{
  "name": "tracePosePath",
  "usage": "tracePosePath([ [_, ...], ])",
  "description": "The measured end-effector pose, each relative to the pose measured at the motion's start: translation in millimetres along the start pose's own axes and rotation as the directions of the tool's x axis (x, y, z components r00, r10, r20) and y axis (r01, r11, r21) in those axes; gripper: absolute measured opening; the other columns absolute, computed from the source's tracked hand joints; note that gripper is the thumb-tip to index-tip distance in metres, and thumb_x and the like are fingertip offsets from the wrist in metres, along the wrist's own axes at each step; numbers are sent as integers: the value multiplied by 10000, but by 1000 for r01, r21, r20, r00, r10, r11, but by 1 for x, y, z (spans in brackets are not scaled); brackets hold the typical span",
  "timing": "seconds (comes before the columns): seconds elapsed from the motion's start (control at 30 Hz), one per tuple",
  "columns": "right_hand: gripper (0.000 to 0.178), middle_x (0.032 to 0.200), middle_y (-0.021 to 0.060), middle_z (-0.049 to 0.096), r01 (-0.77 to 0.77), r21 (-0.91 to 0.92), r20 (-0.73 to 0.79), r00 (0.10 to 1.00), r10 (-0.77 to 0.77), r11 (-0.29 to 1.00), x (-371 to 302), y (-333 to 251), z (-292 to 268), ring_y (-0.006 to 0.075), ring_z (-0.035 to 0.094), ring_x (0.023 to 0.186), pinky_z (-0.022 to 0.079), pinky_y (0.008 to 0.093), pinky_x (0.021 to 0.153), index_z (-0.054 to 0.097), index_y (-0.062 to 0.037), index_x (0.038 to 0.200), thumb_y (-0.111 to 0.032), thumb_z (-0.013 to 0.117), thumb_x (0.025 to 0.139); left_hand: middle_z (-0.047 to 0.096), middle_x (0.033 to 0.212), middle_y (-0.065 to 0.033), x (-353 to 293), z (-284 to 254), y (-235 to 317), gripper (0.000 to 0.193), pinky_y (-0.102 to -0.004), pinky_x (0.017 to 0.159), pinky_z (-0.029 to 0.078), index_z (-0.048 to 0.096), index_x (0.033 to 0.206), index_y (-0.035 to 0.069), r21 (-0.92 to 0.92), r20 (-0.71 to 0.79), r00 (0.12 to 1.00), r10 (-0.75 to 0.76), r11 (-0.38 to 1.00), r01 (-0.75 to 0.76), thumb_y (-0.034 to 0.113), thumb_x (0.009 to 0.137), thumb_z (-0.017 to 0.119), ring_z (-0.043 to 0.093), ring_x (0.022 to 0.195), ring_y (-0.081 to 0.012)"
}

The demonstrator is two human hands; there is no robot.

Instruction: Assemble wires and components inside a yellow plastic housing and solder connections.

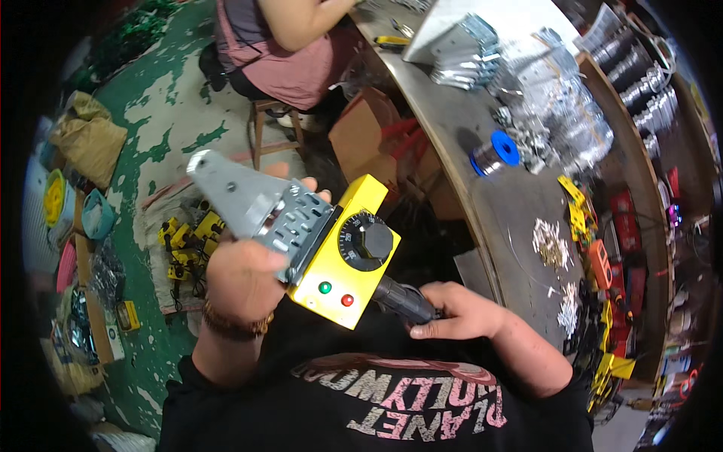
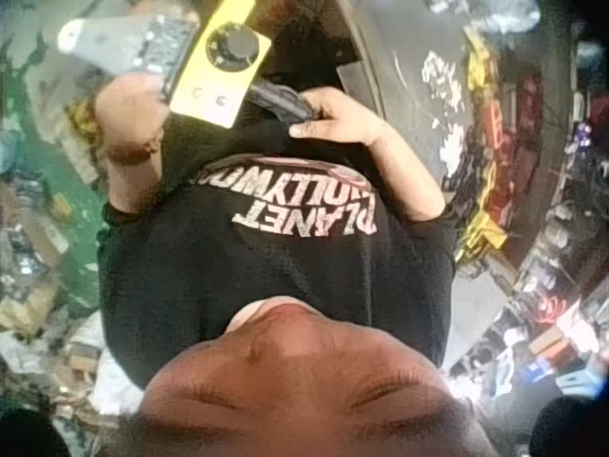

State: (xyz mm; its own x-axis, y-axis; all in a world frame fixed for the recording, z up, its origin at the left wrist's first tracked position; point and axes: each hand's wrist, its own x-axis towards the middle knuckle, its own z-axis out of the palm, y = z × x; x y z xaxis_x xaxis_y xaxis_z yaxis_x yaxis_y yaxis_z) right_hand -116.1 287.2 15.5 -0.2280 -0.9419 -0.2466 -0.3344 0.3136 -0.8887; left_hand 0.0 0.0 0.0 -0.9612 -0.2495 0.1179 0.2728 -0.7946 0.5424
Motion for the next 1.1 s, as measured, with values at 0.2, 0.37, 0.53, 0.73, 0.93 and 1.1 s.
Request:
tracePosePath([
  [0.2, 260, 716, -11, 556, -398, 478, 71, 906, 417, 783, 68, -52, 14, 39, 536, 547, 421, 201, 467, 554, -50, 964, -300, 614, 1001, 376, 1544, -197, -40, -100, -73, 1151, -545, 1166, 281, 252, 1531, 18, -498, 94, 941, -326, 803, 328, 895, 790, 343, 372, 1423, -357],
  [0.37, 391, 831, 264, 640, -71, -317, -83, 995, 47, 946, 133, -16, 64, 463, 622, 763, 527, 484, 726, 565, 49, 922, -338, 607, 957, 628, 1182, -174, -22, -80, -75, 563, -484, 1090, 409, 522, 1264, -14, -529, -211, 853, -477, 789, 311, 480, 995, 526, 609, 1130, -301],
  [0.53, 525, 1126, 215, 641, 71, -540, 69, 997, -40, 839, 124, -56, 30, 367, 620, 1067, 489, 451, 916, 579, 10, 1208, -390, 680, 883, 593, 888, -34, -17, -136, -21, 255, -287, 655, 498, 553, 1108, 14, -707, -302, 777, -552, 677, 206, 203, 948, 615, 558, 708, -125],
  [0.73, 491, 1162, 106, 642, -134, -786, -191, 981, -31, 604, 36, -40, -29, 310, 602, 1080, 475, 428, 941, 643, -63, 1168, -228, 781, 728, 544, 740, -5, -64, -299, 14, 201, -240, 483, 418, 539, 962, 61, -382, -742, 494, -453, 891, 244, 259, 981, 566, 449, 513, -92],
  [0.93, 280, 1222, 130, 610, -160, -905, -178, 984, -7, 393, -17, 5, -21, 363, 556, 1150, 422, 556, 999, 682, -89, 1003, -204, 734, 753, 505, 660, 13, -69, -449, 30, 214, -270, 395, 331, 527, 942, 129, -303, -903, 206, -377, 899, 317, 340, 976, 544, 430, 454, -97],
  [1.1, 209, 1167, 103, 644, -176, -898, -177, 984, 35, 402, -18, 18, -28, 317, 573, 1114, 427, 524, 980, 710, -127, 959, -228, 721, 776, 520, 640, -7, -43, -552, 47, 296, -273, 382, 333, 568, 883, 126, 10, -989, 139, -42, 936, 353, 410, 917, 646, 445, 447, -107],
])
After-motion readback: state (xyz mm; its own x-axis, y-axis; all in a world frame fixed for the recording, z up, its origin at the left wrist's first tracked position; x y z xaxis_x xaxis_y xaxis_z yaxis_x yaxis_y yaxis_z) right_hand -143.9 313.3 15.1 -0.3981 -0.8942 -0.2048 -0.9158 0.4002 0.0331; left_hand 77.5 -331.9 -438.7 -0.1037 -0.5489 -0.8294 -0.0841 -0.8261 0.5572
